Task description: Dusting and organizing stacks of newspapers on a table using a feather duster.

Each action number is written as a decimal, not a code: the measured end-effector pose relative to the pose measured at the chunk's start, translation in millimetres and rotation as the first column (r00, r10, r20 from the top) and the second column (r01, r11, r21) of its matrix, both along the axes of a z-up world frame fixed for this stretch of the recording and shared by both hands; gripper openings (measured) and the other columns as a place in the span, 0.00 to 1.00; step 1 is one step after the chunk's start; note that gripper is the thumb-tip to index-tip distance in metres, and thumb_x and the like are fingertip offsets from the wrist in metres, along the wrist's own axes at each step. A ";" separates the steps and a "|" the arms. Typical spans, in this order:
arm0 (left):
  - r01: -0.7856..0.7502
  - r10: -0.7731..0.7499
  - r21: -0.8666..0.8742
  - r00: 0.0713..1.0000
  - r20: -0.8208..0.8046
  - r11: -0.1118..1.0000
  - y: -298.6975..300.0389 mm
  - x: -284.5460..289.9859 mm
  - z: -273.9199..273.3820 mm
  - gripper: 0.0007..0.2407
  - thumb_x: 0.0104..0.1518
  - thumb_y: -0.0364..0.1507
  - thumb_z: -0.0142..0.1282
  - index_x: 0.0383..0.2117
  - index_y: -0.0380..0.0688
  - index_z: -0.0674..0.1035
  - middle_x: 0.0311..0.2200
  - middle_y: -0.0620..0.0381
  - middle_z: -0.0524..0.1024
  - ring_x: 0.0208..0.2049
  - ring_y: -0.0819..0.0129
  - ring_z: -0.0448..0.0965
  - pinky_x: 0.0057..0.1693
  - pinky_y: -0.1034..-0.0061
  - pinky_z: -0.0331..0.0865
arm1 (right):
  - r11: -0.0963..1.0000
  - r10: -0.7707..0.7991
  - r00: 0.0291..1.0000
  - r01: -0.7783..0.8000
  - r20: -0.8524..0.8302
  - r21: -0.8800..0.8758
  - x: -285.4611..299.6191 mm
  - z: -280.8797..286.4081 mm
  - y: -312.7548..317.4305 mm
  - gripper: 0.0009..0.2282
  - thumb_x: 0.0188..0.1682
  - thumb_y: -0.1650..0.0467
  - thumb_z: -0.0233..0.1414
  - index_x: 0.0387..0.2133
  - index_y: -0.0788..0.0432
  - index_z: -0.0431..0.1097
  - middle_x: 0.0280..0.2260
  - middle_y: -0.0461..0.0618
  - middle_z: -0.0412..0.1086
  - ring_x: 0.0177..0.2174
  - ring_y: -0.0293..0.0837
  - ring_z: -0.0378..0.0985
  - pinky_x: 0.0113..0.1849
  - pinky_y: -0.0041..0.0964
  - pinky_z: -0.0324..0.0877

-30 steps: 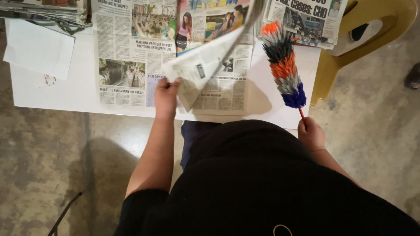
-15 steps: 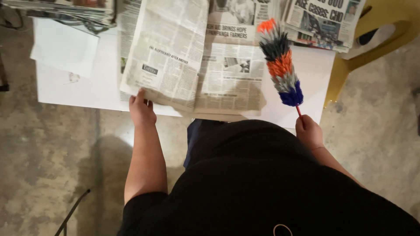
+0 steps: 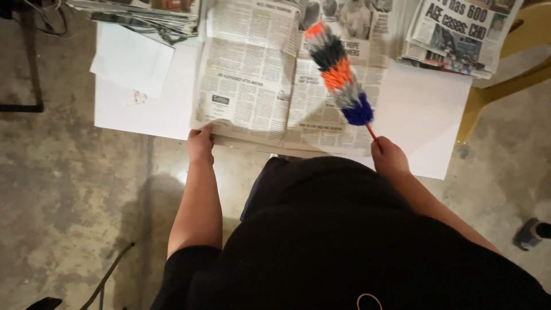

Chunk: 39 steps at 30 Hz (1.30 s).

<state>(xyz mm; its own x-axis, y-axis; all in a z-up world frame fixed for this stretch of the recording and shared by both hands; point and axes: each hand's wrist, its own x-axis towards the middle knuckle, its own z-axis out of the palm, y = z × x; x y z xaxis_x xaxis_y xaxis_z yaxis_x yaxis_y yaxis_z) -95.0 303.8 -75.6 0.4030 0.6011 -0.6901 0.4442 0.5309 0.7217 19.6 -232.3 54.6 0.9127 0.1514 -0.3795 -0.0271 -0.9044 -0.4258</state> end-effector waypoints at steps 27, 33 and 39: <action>0.148 -0.156 0.096 0.985 0.077 0.984 -5.5 -28.2 5.8 0.13 0.62 0.26 0.53 0.51 0.33 0.76 0.44 0.53 0.80 0.42 0.70 0.79 0.48 0.74 0.76 | 0.652 0.724 0.689 -0.695 -0.022 -0.303 181.8 -22.9 160.2 0.12 0.54 0.73 0.45 0.46 0.53 0.74 0.44 0.57 0.74 0.45 0.53 0.77 0.49 0.48 0.74; 0.139 -0.153 0.102 0.979 0.136 0.985 -4.9 -33.1 -5.2 0.14 0.63 0.26 0.54 0.52 0.33 0.75 0.46 0.52 0.80 0.45 0.67 0.79 0.51 0.71 0.76 | 0.647 0.632 0.774 -0.560 -0.047 -0.517 246.9 -18.2 168.1 0.12 0.53 0.76 0.44 0.46 0.60 0.72 0.47 0.61 0.72 0.48 0.55 0.75 0.52 0.50 0.69; 0.118 -0.127 0.092 0.987 0.103 0.989 -7.1 -32.6 -5.8 0.14 0.63 0.26 0.54 0.53 0.33 0.74 0.46 0.51 0.79 0.44 0.65 0.79 0.51 0.70 0.76 | 0.872 0.327 0.941 -0.265 0.085 -0.413 274.3 -13.5 164.1 0.13 0.51 0.77 0.43 0.48 0.62 0.69 0.42 0.65 0.71 0.44 0.59 0.75 0.45 0.51 0.70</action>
<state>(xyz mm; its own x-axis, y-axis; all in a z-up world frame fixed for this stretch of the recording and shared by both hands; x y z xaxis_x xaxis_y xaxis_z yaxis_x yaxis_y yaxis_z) -127.6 296.7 -81.4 0.5464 0.5974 -0.5869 0.4188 0.4120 0.8092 293.9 -68.2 41.1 0.8984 0.2913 -0.3287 0.3033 -0.9528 -0.0154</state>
